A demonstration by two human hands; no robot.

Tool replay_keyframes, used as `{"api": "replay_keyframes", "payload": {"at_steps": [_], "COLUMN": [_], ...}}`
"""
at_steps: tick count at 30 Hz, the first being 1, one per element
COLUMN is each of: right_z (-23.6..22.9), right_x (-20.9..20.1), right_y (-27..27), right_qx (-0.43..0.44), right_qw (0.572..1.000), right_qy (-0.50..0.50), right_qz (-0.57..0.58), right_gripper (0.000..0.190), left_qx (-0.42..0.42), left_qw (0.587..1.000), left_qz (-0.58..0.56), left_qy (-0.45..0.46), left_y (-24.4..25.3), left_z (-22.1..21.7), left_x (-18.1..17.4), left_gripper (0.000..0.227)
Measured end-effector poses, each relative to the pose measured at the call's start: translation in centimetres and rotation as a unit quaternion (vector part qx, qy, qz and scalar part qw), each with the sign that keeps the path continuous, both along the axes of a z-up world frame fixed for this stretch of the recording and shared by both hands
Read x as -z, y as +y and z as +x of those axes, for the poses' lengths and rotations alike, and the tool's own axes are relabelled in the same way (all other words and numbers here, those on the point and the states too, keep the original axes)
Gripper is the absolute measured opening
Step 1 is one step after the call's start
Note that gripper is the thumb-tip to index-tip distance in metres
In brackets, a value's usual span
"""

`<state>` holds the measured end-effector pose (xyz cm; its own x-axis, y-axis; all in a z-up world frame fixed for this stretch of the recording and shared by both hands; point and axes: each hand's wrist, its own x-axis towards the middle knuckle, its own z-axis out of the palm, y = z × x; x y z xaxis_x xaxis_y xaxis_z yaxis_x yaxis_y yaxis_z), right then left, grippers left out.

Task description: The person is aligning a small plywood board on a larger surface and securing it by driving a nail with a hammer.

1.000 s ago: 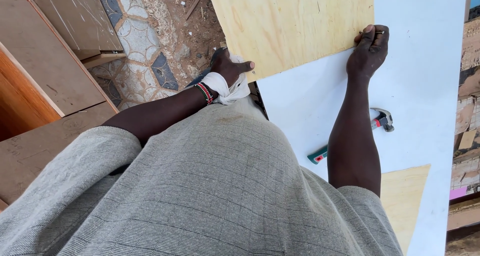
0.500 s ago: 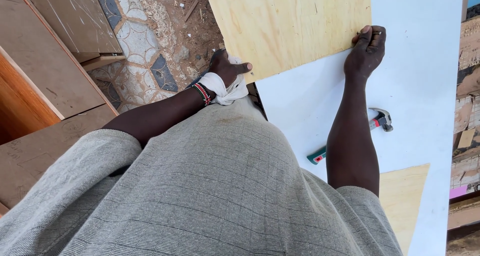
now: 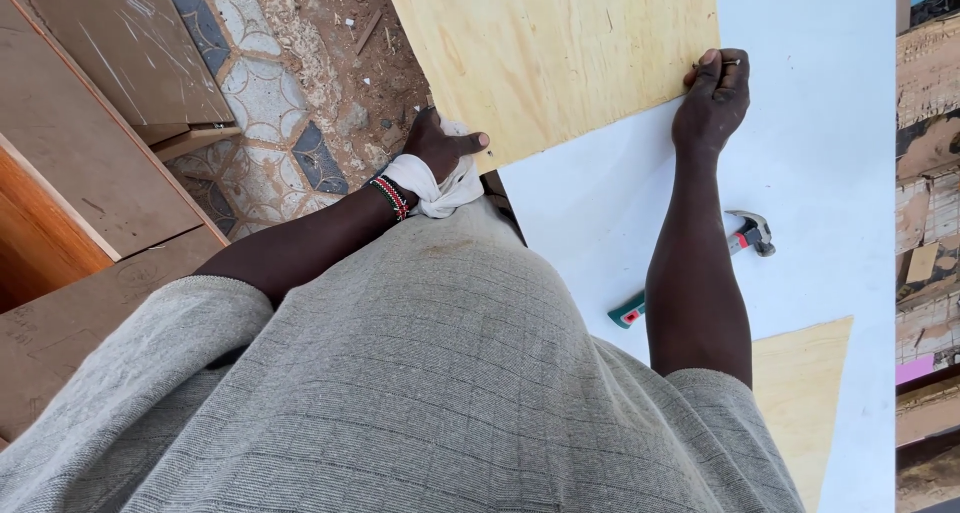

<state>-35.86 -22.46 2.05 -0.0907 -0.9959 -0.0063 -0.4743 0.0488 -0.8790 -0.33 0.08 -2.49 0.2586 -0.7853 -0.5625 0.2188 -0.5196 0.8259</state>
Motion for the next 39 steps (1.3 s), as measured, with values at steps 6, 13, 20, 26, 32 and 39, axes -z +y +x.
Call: {"api": "replay_keyframes", "payload": {"at_steps": [6,13,20,26,32,39], "right_z": [0.2,0.4,-0.9,-0.2,-0.5,0.5], "right_x": [-0.2,-0.2,3.2,3.1,4.2,2.3], "right_y": [0.0,0.1,-0.7,-0.2,-0.4,0.3], "right_qx": [-0.003,-0.010,-0.025,-0.008,0.002,0.008], "right_qw": [1.000,1.000,0.993,0.994,0.994,0.993], "right_qy": [0.012,0.024,0.070,0.071,0.076,0.096], "right_qz": [0.005,-0.018,-0.086,-0.081,-0.082,-0.068], "right_gripper": [0.021,0.024,0.030,0.029,0.030,0.029], "left_qx": [-0.004,-0.028,0.066,-0.003,-0.169,0.111], "left_qw": [0.997,0.999,0.987,0.984,0.941,0.889], "left_qz": [0.062,0.019,0.126,0.116,-0.040,-0.287], "left_qy": [-0.036,0.018,-0.069,-0.134,-0.289,-0.338], "left_y": [-0.2,-0.2,-0.9,-0.5,-2.2,-14.6], "left_z": [0.0,-0.5,0.4,4.8,4.1,-4.8], "left_x": [0.0,-1.2,-3.4,-4.9,-12.8,-15.1], "left_gripper": [0.067,0.062,0.073,0.089,0.043,0.029]}}
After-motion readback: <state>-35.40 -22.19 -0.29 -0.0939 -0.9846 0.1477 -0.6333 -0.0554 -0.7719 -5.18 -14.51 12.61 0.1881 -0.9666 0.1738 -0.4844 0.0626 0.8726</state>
